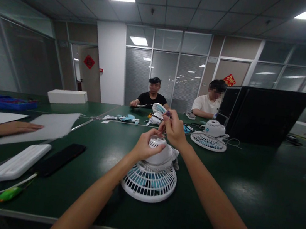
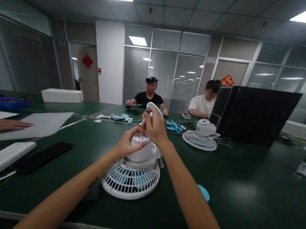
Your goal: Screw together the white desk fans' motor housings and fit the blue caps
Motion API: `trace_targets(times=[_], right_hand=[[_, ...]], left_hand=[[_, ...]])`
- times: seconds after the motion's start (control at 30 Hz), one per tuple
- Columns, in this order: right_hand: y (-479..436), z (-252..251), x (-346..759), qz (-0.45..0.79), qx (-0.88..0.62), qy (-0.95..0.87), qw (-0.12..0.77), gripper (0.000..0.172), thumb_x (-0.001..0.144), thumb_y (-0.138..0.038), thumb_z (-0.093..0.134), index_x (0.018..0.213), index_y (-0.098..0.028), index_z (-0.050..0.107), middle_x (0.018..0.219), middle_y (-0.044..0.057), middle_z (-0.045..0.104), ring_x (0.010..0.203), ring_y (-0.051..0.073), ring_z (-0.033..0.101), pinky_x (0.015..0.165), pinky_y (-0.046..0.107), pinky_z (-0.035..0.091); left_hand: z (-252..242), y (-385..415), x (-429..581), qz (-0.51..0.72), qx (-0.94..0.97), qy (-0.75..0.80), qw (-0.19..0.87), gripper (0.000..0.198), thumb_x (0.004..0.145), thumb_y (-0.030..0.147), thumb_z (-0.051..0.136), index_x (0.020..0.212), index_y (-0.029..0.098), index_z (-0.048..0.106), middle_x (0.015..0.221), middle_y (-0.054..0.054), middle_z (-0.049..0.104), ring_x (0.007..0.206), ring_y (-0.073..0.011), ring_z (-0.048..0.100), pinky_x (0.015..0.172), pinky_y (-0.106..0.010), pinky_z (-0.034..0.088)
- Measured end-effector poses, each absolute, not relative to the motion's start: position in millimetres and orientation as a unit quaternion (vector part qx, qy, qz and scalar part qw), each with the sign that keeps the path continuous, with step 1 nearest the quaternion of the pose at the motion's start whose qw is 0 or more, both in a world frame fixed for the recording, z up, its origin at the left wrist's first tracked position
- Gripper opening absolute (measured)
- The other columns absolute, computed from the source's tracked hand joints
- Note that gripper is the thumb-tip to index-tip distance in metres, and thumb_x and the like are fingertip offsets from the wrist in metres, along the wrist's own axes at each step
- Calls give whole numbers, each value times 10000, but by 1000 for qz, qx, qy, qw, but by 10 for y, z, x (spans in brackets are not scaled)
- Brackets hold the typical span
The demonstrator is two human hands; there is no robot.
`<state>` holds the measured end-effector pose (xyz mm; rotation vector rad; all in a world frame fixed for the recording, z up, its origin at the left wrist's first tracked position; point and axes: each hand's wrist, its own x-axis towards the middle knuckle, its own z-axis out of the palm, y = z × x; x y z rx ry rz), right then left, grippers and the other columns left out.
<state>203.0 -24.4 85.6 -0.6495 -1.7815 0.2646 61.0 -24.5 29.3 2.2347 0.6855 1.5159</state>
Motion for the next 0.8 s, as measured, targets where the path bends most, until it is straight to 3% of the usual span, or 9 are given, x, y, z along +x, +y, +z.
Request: trace_targets(times=[0.23,0.47,0.8], right_hand=[[-73,884,2198,99,-321,-738,586,305,953,-540,420,884,-244,437,648,-24,669,539,154,662,537,265,520],[-77,941,2364,128,-371,-747,536,215,887,-402,537,896,-242,393,586,-56,654,415,165,637,395,220,438],[-140,982,2326,149,-336,-757,540,250,890,-448,495,921,-242,356,593,-57,643,428,166,647,392,216,452]], left_hand=[[288,-141,604,526,791,252,186,151,743,276,689,848,193,620,979,-68,742,955,-241,686,921,-378,508],[276,-193,568,521,807,232,155,164,769,301,676,882,190,634,1015,-85,732,988,-247,681,928,-380,499],[265,-213,568,534,799,230,155,186,770,305,672,888,187,589,1015,-101,725,977,-247,678,920,-381,497]])
